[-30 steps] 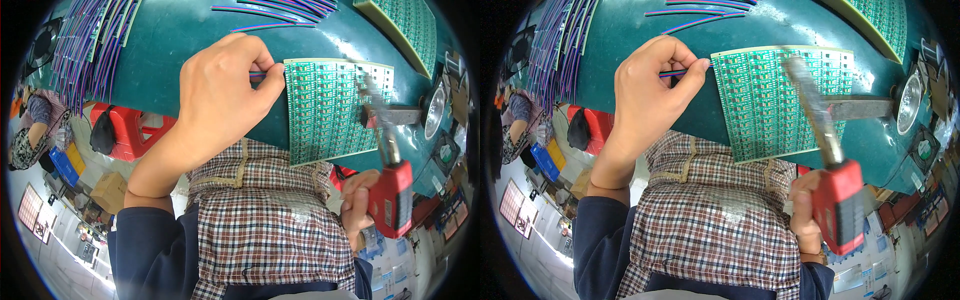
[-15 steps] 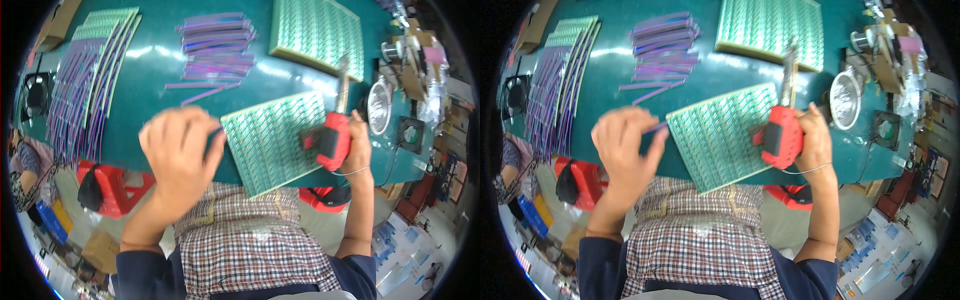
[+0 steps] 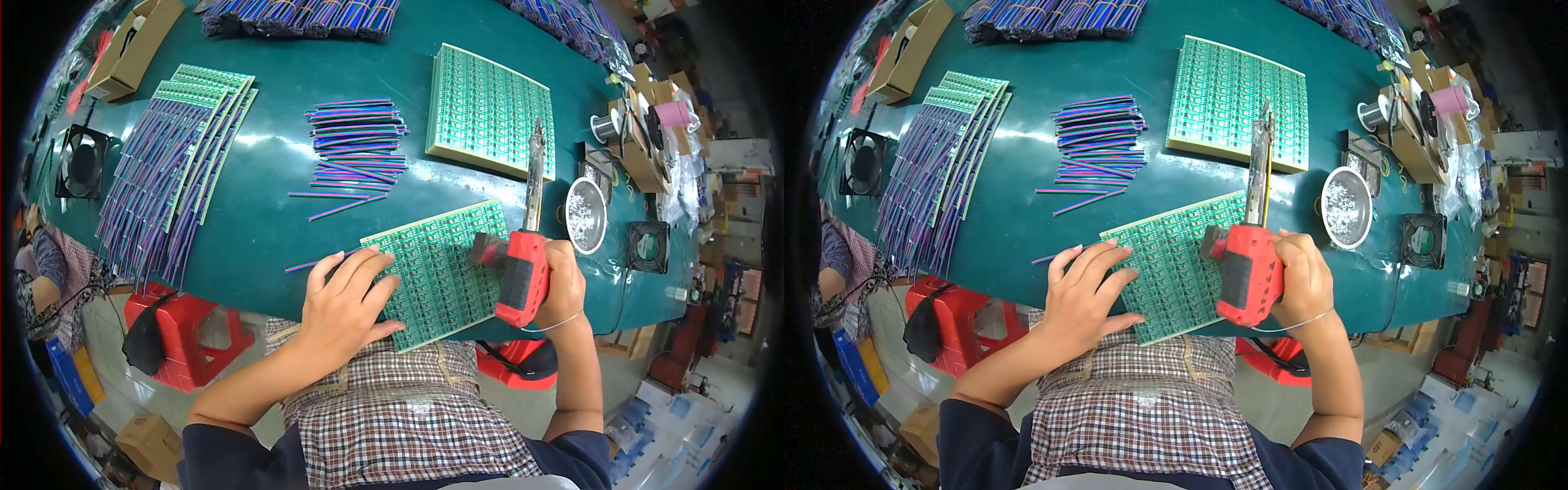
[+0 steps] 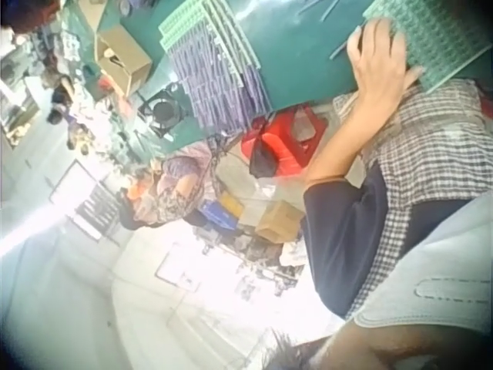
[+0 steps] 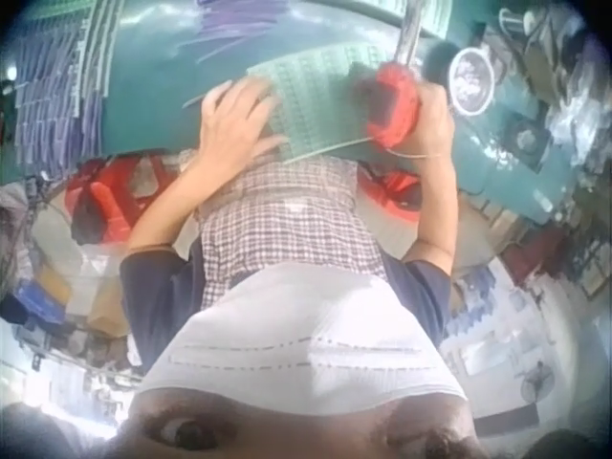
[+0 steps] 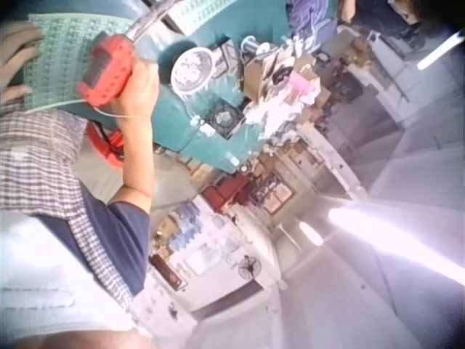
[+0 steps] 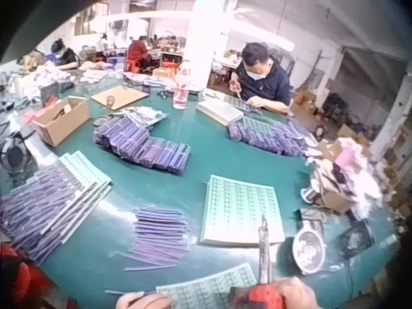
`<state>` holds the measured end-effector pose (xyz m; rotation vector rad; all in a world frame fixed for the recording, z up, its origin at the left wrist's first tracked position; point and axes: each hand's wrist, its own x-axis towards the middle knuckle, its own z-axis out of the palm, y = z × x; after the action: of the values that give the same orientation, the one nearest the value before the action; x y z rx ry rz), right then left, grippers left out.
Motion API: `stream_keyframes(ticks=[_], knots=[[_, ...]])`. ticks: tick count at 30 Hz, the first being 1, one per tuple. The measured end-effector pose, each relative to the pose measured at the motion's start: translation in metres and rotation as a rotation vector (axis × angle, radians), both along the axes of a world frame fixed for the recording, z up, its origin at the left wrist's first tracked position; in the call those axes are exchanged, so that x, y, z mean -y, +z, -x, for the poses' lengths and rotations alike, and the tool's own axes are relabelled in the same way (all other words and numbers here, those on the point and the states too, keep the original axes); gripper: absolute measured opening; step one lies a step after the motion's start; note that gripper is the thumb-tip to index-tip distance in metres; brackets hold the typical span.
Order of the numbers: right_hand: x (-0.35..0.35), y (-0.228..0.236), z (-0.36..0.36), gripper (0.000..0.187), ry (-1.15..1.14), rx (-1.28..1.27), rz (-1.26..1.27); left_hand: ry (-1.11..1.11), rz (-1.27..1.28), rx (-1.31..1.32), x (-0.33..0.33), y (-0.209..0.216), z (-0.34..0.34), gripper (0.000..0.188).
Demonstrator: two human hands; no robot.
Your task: The person solders wires to LED light strips on a circuit board assembly using a soldering gun.
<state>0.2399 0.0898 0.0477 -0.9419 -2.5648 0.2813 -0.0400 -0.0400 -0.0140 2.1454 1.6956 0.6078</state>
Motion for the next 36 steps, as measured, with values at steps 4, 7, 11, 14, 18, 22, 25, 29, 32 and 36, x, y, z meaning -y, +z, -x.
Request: stream_keyframes(ticks=[4, 7, 11, 14, 18, 22, 25, 29, 32, 36], knots=[[0.029, 0.009, 0.024, 0.053, -0.131, 0.027, 0.011, 0.010, -0.013, 0.023, -0.002, 0.000, 0.001, 0.061], [0.048, 0.009, 0.040, 0.054, -0.216, 0.022, 0.086, 0.017, -0.033, 0.027, -0.002, 0.000, 0.001, 0.062], [0.057, -0.004, 0.054, 0.052, -0.223, 0.079, 0.094, 0.022, -0.060, 0.025, 0.002, -0.003, -0.001, 0.065], [0.061, -0.015, 0.064, 0.054, -0.311, 0.043, 0.069, 0.014, -0.055, 0.011, 0.005, -0.004, -0.001, 0.060], [0.060, -0.028, 0.069, 0.055, -0.367, 0.051, 0.090, 0.017, -0.042, 0.019, 0.005, -0.003, -0.001, 0.059], [0.060, -0.031, 0.065, 0.055, -0.422, 0.086, 0.031, -0.001, -0.067, 0.037, -0.002, 0.008, 0.003, 0.054], [0.059, -0.023, 0.058, 0.059, -0.416, 0.068, 0.023, 0.113, -0.164, 0.031, -0.021, 0.016, 0.017, 0.039], [0.070, -0.009, 0.042, 0.057, -0.329, -0.191, 0.159, 0.327, -0.203, -0.044, -0.059, 0.007, 0.044, 0.017], [0.096, 0.008, 0.027, 0.043, -0.388, -0.110, 0.405, 0.284, -0.202, 0.058, -0.078, -0.011, 0.048, 0.016], [0.100, 0.026, 0.022, 0.054, -0.151, -0.180, 0.556, 0.225, -0.224, 0.017, -0.089, -0.017, 0.047, 0.015]])
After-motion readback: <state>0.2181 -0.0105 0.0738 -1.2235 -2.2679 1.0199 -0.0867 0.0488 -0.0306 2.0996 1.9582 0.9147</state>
